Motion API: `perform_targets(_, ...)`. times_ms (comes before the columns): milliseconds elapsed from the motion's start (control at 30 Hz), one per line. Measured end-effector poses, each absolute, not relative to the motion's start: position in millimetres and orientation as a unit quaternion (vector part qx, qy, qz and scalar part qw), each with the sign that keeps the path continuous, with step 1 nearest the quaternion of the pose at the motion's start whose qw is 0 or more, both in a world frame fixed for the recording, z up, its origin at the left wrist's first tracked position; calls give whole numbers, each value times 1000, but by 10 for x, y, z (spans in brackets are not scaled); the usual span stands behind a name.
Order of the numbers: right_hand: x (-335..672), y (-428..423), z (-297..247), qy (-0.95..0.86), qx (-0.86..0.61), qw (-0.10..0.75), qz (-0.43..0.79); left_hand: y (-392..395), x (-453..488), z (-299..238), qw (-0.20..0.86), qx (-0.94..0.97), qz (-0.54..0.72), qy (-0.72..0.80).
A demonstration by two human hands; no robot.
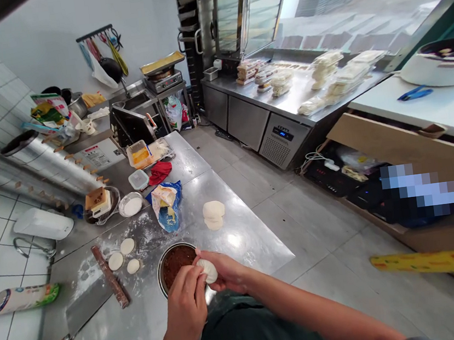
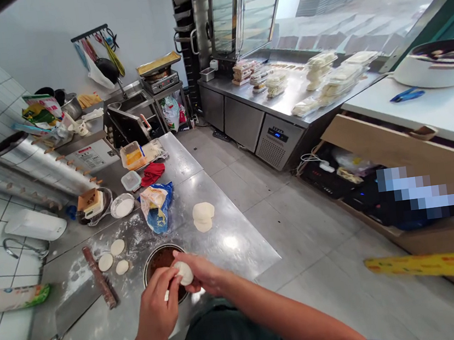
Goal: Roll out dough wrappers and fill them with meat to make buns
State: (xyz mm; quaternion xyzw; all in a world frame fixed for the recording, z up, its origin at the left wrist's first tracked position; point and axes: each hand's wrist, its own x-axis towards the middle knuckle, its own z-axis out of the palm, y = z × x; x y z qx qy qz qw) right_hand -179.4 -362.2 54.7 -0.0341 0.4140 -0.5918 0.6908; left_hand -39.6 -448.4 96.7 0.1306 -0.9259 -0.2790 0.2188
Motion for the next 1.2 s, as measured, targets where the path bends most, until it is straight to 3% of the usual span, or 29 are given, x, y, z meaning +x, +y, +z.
perform_targets(167, -1684, -3751, 479, 390, -33, 695, -604, -4562, -296, 827, 251, 173, -249, -919)
perform_targets(467, -1383, -4194, 337, 351, 130, 658, -653, -4655, -60, 466, 318, 183, -149, -918)
perform_targets(633, -1218, -4426, 406, 364, 54, 689, -624, -4940, 161, 489, 221, 283, -323, -876)
perform_targets(767, -1149, -4556, 476, 386, -45, 745, -542, -5621, 454, 86, 230, 408, -485, -738)
perform_targets(833, -1178, -4616, 437, 441, -40, 718, -536, -6053, 641, -244, 234, 482, -502, -679)
perform_targets(1000, -1466, -4657, 143, 542, 47, 625, -560, -6917, 1066, -837, 213, 608, -390, -658)
perform_targets(1200, -1893, -4429, -345, 650, 52, 528, -545, -7182, 1193, -1184, 133, 637, -282, -705)
